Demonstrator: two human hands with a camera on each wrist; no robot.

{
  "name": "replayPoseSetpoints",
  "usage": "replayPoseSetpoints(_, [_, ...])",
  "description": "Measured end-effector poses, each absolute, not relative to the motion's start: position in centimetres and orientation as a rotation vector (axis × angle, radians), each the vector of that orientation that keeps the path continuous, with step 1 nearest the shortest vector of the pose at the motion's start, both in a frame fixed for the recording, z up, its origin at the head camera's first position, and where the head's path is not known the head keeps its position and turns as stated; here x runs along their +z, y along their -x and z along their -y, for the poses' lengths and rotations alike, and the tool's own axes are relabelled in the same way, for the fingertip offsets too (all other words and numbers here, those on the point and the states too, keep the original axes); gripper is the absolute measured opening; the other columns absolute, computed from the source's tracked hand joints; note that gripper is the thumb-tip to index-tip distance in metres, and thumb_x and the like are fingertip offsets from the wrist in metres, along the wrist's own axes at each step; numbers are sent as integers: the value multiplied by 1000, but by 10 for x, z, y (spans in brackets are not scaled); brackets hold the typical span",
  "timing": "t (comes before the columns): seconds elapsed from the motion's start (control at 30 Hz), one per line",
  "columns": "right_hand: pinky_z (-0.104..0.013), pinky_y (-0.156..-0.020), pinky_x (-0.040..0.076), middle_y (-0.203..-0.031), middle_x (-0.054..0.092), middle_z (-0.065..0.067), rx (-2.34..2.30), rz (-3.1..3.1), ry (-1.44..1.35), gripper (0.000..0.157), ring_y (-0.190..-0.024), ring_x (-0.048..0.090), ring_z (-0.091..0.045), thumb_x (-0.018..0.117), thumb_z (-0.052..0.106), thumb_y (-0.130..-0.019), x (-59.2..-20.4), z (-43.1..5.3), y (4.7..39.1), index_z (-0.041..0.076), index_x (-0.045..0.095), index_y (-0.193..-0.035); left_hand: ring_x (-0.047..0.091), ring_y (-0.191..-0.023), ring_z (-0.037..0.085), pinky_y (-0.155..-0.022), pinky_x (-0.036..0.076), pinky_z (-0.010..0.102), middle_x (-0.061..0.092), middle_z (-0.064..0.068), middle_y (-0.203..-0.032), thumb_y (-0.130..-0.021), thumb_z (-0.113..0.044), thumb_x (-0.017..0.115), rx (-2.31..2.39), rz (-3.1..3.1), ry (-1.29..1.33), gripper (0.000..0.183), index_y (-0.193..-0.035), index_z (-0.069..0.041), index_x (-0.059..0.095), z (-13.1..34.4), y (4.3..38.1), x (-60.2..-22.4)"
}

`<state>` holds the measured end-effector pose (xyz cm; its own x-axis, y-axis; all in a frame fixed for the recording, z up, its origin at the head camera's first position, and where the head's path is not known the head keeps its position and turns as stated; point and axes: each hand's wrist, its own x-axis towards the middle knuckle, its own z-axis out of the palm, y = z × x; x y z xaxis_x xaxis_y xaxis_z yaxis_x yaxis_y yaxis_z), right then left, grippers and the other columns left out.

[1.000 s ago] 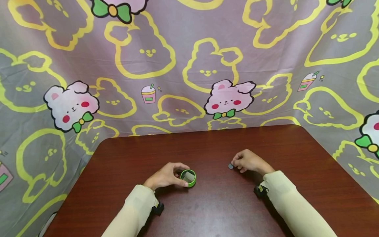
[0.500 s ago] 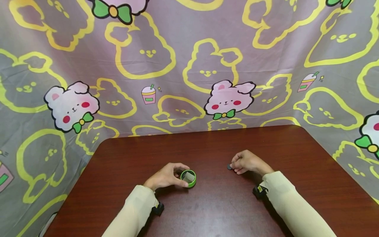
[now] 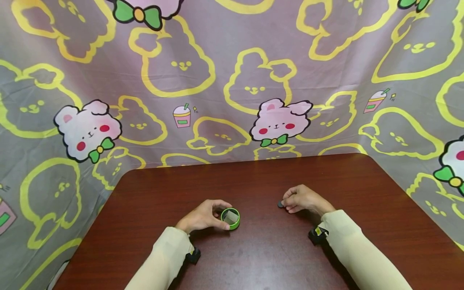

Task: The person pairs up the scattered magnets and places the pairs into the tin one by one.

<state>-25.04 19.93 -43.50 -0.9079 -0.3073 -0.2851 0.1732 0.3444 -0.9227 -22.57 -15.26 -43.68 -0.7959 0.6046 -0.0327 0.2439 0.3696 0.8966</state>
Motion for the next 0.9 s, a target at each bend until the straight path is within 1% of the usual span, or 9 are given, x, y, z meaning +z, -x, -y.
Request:
replayPoseSetpoints(0.13, [-35, -64, 55, -77, 64, -13, -1634, -2135, 152, 17, -63, 63, -16, 66, -1, -80, -436, -200, 249, -9, 58, -92, 57, -101, 23, -82, 45, 37, 64, 9, -109, -68, -9, 83, 1390, -2285, -749, 56, -118, -4, 59, 154, 228, -439])
replayPoseSetpoints(0.37, [-34, -66, 54, -82, 64, -14, -1703, -2020, 193, 17, -68, 62, -16, 64, 1, -83, -436, -197, 246, -9, 57, -94, 57, -100, 22, -82, 45, 37, 64, 8, -109, -67, -9, 84, 1383, -2290, -756, 56, -118, -4, 60, 154, 228, -439])
replayPoseSetpoints(0.63, [-32, -67, 54, -81, 64, -12, -1742, -1942, 212, 18, -68, 63, -15, 67, 4, -83, -432, -185, 240, -7, 57, -94, 57, -98, 20, -84, 45, 37, 64, 5, -108, -66, -10, 84, 1376, -2310, -723, 56, -117, -5, 61, 154, 227, -438])
replayPoseSetpoints(0.77, [-32, -68, 54, -83, 65, -13, -1758, -1910, 217, 20, -69, 63, -16, 68, 6, -83, -429, -177, 239, -7, 58, -95, 58, -97, 21, -83, 45, 37, 64, 6, -108, -67, -8, 84, 1374, -2319, -723, 55, -117, -5, 61, 153, 226, -439])
replayPoseSetpoints(0.9, [-32, -68, 54, -82, 65, -12, -1769, -1886, 219, 20, -69, 62, -15, 69, 6, -83, -426, -168, 237, -6, 58, -94, 57, -98, 24, -84, 44, 41, 64, 9, -110, -67, -6, 83, 1388, -2307, -719, 56, -118, -4, 60, 154, 227, -441])
